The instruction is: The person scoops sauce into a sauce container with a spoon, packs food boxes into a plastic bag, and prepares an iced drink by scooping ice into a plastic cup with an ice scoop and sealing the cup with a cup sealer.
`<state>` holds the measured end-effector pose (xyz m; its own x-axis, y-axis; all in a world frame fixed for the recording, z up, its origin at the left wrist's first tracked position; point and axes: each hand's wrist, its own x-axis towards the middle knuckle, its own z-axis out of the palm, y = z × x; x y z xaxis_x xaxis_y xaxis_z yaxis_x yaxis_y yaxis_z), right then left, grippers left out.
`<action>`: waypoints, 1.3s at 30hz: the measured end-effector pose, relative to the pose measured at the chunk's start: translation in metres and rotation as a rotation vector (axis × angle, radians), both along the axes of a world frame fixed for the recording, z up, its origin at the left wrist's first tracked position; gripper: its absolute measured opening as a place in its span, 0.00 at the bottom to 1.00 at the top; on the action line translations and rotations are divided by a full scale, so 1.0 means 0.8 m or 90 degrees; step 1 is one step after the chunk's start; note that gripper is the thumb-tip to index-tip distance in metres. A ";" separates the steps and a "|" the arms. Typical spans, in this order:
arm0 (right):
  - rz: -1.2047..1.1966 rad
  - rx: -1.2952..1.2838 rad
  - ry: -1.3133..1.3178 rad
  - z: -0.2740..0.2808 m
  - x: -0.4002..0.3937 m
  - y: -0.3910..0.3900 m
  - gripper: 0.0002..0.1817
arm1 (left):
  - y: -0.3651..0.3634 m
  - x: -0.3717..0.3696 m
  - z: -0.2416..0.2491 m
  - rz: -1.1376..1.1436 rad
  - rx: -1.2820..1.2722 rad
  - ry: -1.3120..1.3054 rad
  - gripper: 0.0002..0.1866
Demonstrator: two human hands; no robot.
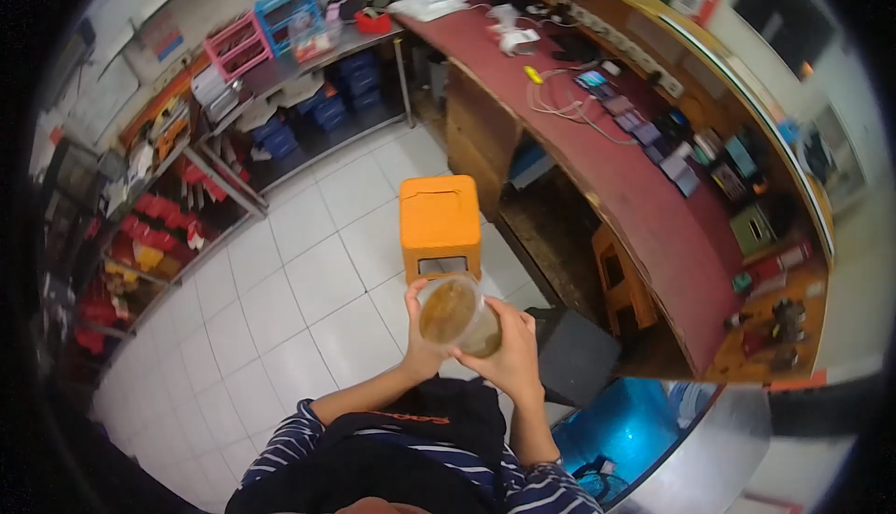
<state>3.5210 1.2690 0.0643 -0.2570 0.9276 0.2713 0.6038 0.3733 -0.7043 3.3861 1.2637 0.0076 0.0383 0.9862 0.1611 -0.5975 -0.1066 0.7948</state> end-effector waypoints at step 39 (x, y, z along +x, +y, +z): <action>0.024 -0.026 0.426 -0.164 -0.959 1.255 0.37 | 1.117 -0.967 -0.008 0.621 0.115 0.965 0.21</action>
<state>2.7535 2.2726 -0.0667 -0.0778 0.9344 0.3476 0.0188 0.3500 -0.9366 2.6125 2.1571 0.0014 -0.2811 0.7185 0.6362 0.8785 -0.0742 0.4720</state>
